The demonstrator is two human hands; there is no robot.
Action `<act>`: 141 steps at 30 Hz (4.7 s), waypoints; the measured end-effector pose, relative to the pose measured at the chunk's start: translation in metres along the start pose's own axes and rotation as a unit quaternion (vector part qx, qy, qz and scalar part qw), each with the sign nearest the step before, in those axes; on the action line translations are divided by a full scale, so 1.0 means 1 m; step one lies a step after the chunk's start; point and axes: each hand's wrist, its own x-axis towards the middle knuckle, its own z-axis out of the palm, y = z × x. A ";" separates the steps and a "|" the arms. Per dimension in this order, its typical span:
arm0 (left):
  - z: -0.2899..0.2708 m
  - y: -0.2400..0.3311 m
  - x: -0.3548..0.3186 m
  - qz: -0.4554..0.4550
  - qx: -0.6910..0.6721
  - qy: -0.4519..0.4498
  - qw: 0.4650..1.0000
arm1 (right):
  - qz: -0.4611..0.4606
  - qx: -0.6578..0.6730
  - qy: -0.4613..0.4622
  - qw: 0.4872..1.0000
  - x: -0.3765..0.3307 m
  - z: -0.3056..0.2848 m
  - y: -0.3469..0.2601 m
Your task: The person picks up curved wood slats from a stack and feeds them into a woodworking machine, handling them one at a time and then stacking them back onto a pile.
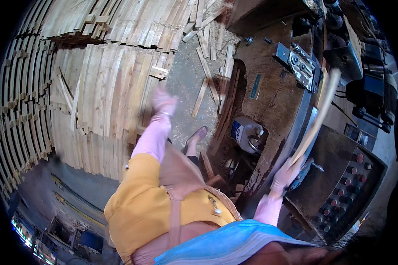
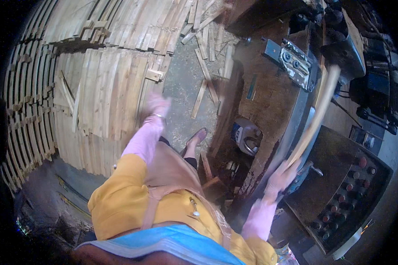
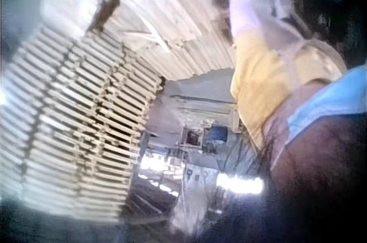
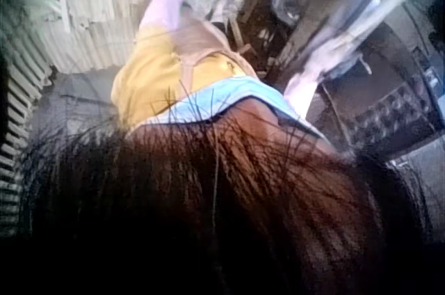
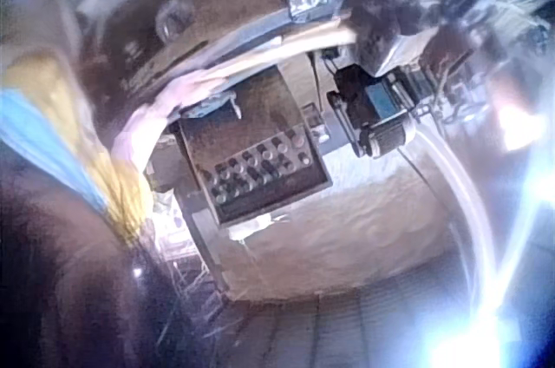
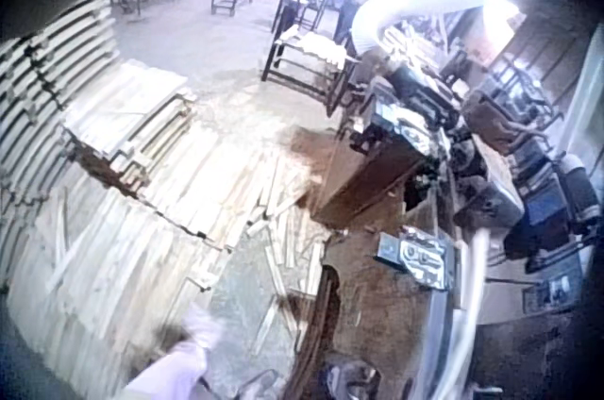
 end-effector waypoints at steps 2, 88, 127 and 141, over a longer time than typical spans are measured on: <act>-0.054 -0.048 0.013 -0.076 -0.029 -0.080 0.994 | 0.052 -0.107 -0.055 0.991 -0.074 -0.024 0.018; -0.278 0.259 -0.179 0.263 -0.727 -0.044 0.632 | -0.206 0.333 -0.208 0.896 0.011 -0.007 -0.081; -0.041 0.109 -0.106 0.196 -0.241 -0.085 0.947 | -0.062 0.273 0.041 0.959 0.150 0.026 -0.057; 0.025 -0.199 0.058 -0.187 0.092 0.083 0.975 | -0.103 -0.029 0.061 0.992 -0.019 0.000 0.051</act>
